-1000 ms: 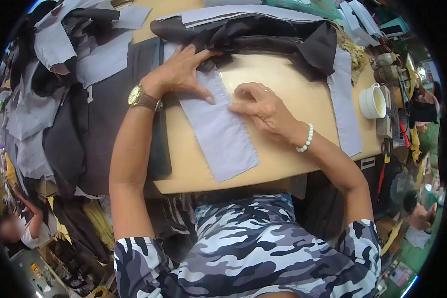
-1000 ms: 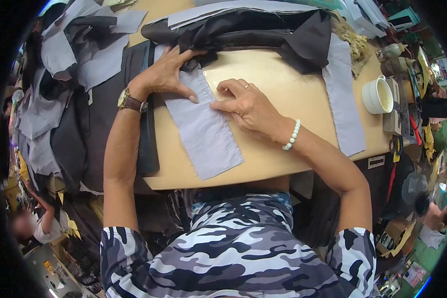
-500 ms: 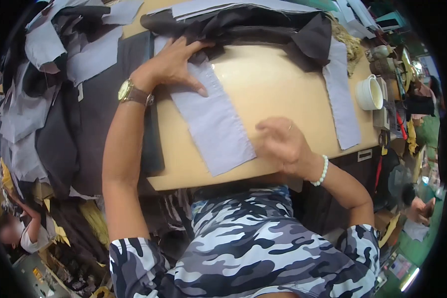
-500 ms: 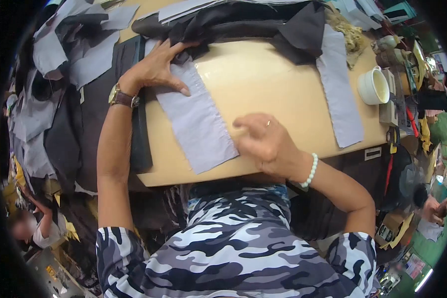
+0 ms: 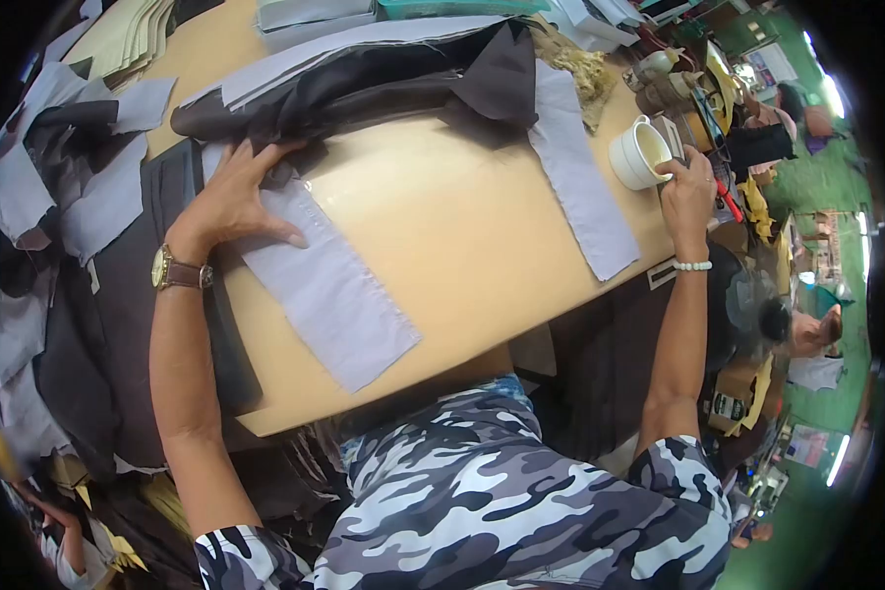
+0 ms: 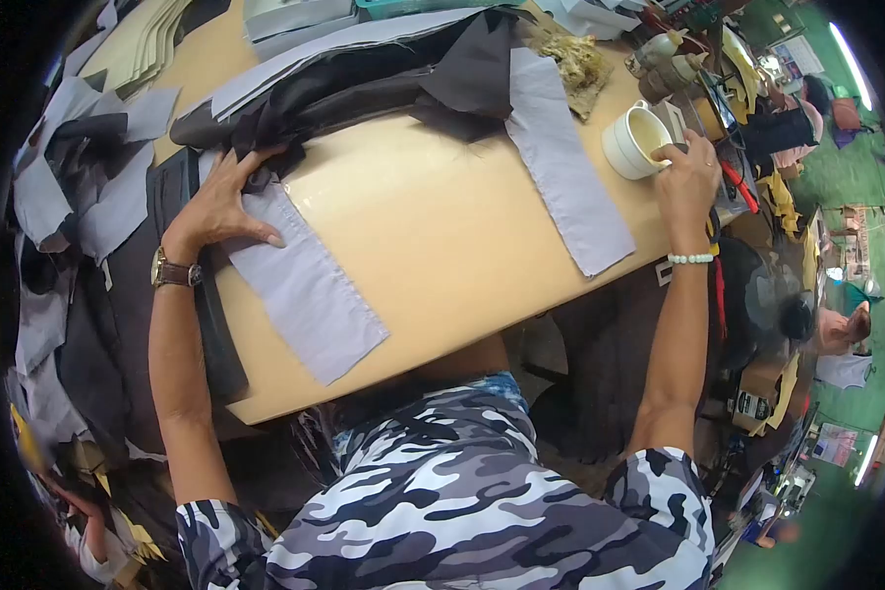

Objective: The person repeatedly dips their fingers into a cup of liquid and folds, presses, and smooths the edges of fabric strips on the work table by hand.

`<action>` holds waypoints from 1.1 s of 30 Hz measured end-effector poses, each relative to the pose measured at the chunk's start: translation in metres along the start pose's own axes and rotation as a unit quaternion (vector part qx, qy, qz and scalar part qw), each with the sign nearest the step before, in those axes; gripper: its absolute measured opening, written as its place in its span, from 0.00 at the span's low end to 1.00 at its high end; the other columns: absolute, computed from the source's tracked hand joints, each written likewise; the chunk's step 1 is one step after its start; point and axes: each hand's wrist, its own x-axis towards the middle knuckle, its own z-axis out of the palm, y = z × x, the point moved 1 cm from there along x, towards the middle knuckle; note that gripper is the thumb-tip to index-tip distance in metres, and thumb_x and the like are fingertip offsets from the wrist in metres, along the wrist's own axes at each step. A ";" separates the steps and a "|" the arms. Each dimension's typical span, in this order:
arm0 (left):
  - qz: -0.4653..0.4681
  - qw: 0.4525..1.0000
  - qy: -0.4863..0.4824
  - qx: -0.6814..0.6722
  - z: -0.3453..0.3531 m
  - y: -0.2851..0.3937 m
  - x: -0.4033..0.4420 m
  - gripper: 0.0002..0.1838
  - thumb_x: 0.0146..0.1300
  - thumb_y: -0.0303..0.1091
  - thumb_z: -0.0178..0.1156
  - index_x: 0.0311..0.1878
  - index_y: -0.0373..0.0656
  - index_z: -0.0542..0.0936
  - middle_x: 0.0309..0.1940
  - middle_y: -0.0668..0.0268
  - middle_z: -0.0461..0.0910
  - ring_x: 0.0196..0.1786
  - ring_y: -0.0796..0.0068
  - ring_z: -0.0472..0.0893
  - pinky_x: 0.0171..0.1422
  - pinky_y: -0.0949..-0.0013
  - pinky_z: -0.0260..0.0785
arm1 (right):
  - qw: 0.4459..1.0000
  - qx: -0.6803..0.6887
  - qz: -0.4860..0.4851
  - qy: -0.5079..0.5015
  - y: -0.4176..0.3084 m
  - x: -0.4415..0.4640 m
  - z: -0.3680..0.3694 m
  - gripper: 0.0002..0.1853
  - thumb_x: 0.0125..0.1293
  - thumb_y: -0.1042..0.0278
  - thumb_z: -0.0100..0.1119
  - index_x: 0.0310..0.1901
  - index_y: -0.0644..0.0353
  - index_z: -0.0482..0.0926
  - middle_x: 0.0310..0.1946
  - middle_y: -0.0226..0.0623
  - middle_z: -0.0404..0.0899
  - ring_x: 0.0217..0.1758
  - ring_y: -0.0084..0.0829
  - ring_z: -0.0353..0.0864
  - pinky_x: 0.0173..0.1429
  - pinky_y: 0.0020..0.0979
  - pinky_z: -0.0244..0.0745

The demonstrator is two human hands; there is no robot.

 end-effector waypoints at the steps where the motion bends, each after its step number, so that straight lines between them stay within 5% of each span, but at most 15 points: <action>1: -0.004 1.000 -0.004 -0.006 -0.001 0.000 0.001 0.57 0.26 0.56 0.78 0.67 0.56 0.67 0.60 0.47 0.68 0.66 0.40 0.61 0.74 0.50 0.49 | 1.000 -0.009 -0.013 -0.002 -0.001 0.001 0.001 0.10 0.49 0.78 0.54 0.28 0.52 0.84 0.53 0.41 0.76 0.61 0.43 0.69 0.63 0.47 0.62; 8: 0.020 1.000 0.013 0.003 -0.001 -0.001 0.000 0.56 0.27 0.58 0.78 0.66 0.56 0.67 0.56 0.46 0.70 0.64 0.41 0.63 0.73 0.51 0.50 | 1.000 -0.004 -0.009 -0.026 -0.003 0.006 -0.006 0.08 0.49 0.77 0.53 0.27 0.53 0.81 0.53 0.41 0.75 0.62 0.43 0.69 0.62 0.46 0.62; 11: -0.043 0.998 -0.034 0.010 -0.003 0.001 0.000 0.55 0.28 0.58 0.77 0.66 0.54 0.67 0.52 0.46 0.71 0.62 0.41 0.64 0.71 0.51 0.52 | 0.997 0.060 -0.026 -0.039 -0.003 0.006 0.001 0.10 0.48 0.78 0.51 0.28 0.54 0.80 0.54 0.43 0.75 0.62 0.44 0.69 0.62 0.47 0.61; 12: 0.009 1.000 0.008 0.028 0.003 -0.006 -0.001 0.55 0.29 0.59 0.77 0.66 0.54 0.67 0.48 0.47 0.72 0.59 0.43 0.66 0.68 0.53 0.55 | 0.990 0.125 -0.030 -0.065 -0.016 0.009 -0.005 0.11 0.48 0.81 0.47 0.30 0.58 0.79 0.54 0.45 0.74 0.61 0.46 0.70 0.64 0.44 0.62; 15: 0.012 1.000 0.003 0.015 0.004 -0.010 0.001 0.56 0.29 0.60 0.76 0.67 0.54 0.67 0.47 0.50 0.73 0.56 0.47 0.68 0.65 0.56 0.57 | 0.885 0.440 -0.063 -0.140 -0.104 0.004 -0.033 0.14 0.48 0.85 0.43 0.32 0.62 0.79 0.52 0.47 0.75 0.60 0.46 0.72 0.65 0.40 0.63; 18: 0.011 1.000 0.005 0.015 0.003 -0.008 0.001 0.56 0.29 0.62 0.76 0.67 0.53 0.67 0.48 0.51 0.73 0.56 0.50 0.69 0.66 0.57 0.55 | 0.744 0.587 -0.177 -0.267 -0.198 -0.025 -0.065 0.19 0.48 0.88 0.43 0.38 0.63 0.81 0.50 0.47 0.74 0.59 0.43 0.72 0.65 0.37 0.64; 20: 0.006 1.000 -0.014 0.002 -0.001 -0.005 0.002 0.58 0.28 0.63 0.76 0.68 0.54 0.66 0.58 0.51 0.69 0.65 0.48 0.63 0.72 0.53 0.50 | 0.672 0.637 -0.201 -0.320 -0.238 -0.036 -0.071 0.19 0.49 0.86 0.45 0.38 0.61 0.82 0.50 0.45 0.74 0.58 0.42 0.72 0.64 0.38 0.64; 23: 0.007 1.000 -0.021 0.010 -0.001 -0.006 0.003 0.59 0.28 0.63 0.76 0.68 0.54 0.65 0.63 0.51 0.67 0.69 0.48 0.61 0.74 0.52 0.47 | 0.717 0.587 -0.275 -0.256 -0.263 -0.036 -0.057 0.19 0.50 0.84 0.46 0.39 0.57 0.84 0.50 0.43 0.74 0.57 0.43 0.71 0.63 0.38 0.64; 33: 0.012 1.000 -0.010 0.016 0.003 -0.008 0.003 0.59 0.27 0.61 0.77 0.69 0.58 0.64 0.57 0.51 0.71 0.63 0.48 0.66 0.71 0.52 0.53 | 0.733 0.570 -0.321 -0.186 -0.268 -0.052 -0.054 0.16 0.50 0.80 0.54 0.39 0.53 0.85 0.49 0.44 0.74 0.55 0.43 0.72 0.62 0.42 0.63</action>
